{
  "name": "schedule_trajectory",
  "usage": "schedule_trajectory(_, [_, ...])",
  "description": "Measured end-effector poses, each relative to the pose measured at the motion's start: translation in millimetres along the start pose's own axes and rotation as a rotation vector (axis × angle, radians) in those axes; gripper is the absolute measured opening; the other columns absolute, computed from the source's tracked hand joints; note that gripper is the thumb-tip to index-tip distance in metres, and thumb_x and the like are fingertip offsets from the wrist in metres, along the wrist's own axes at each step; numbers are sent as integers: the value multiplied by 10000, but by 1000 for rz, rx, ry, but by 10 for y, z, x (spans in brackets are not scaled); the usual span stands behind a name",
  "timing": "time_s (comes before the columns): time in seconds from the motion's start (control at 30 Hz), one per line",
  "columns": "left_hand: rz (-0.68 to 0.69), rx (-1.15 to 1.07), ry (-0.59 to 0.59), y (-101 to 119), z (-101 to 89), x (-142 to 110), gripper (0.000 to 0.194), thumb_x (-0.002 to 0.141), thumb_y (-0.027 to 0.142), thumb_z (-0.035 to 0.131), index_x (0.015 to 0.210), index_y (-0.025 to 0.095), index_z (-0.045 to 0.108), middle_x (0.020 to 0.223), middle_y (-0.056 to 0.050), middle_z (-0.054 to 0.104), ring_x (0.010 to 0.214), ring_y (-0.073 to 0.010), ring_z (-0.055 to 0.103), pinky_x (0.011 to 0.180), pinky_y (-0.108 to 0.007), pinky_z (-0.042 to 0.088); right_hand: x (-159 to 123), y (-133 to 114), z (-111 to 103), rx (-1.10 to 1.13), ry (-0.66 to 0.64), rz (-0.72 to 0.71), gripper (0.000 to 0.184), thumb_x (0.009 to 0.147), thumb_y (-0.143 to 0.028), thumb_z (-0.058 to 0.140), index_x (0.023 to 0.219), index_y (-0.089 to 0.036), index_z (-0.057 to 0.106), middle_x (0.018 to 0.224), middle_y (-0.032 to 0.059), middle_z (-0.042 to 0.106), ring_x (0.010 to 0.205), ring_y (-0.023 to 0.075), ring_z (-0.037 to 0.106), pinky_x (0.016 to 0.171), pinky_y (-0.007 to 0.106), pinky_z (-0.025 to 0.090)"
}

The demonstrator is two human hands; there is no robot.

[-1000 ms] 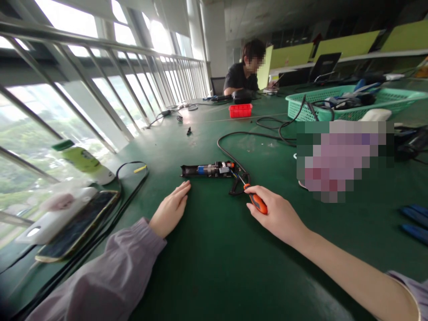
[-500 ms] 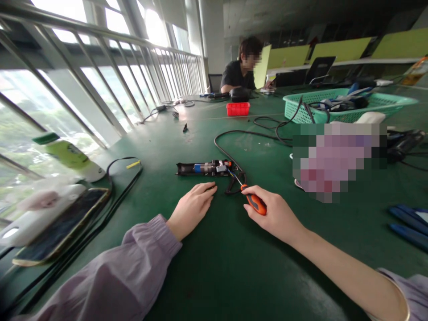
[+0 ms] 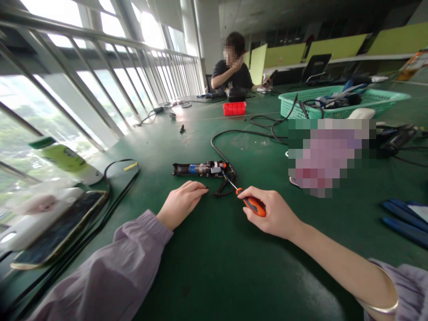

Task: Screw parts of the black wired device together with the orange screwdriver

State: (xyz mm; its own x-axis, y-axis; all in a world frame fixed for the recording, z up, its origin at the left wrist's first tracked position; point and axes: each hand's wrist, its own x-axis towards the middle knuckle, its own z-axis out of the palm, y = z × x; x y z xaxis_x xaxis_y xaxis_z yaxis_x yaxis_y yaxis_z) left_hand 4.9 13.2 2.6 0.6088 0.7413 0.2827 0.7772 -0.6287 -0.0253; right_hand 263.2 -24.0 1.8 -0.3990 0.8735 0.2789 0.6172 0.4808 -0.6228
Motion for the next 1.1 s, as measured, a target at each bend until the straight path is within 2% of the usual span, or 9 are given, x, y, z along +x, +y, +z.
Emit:
schedule_trajectory(0.17, [-10, -11, 81, -3, 54, -1, 190, 895, 179, 455, 962, 185, 632, 967, -19, 639, 886, -137, 562, 698, -233, 498, -11, -28, 10, 4, -67, -43, 221, 792, -266, 519, 990, -188, 576, 812, 22, 639, 589, 112, 520, 561, 247, 382])
schedule_trajectory(0.57, [-109, -167, 144, 16, 49, 24, 133, 824, 117, 508, 849, 199, 609, 884, -4, 630, 842, -141, 567, 727, -257, 478, -15, -35, 20, -44, -95, -50, 228, 794, -269, 514, 1007, -197, 546, 788, 12, 634, 578, 108, 522, 568, 248, 391])
schedule_trajectory(0.87, [-220, -445, 449, -40, 112, 196, 124, 869, 182, 499, 900, 189, 620, 914, -28, 632, 864, -145, 581, 786, -281, 482, -10, -45, 41, -52, -96, -39, 244, 795, -286, 521, 1020, -198, 550, 802, 17, 644, 571, 109, 530, 565, 249, 398])
schedule_trajectory(1.1, [-242, -468, 464, -81, 178, 373, 132, 873, 200, 501, 890, 182, 630, 879, -28, 625, 808, -137, 578, 755, -277, 490, -6, -60, 33, -51, -96, -38, 237, 807, -272, 510, 1028, -194, 545, 837, 28, 649, 607, 114, 552, 594, 252, 415])
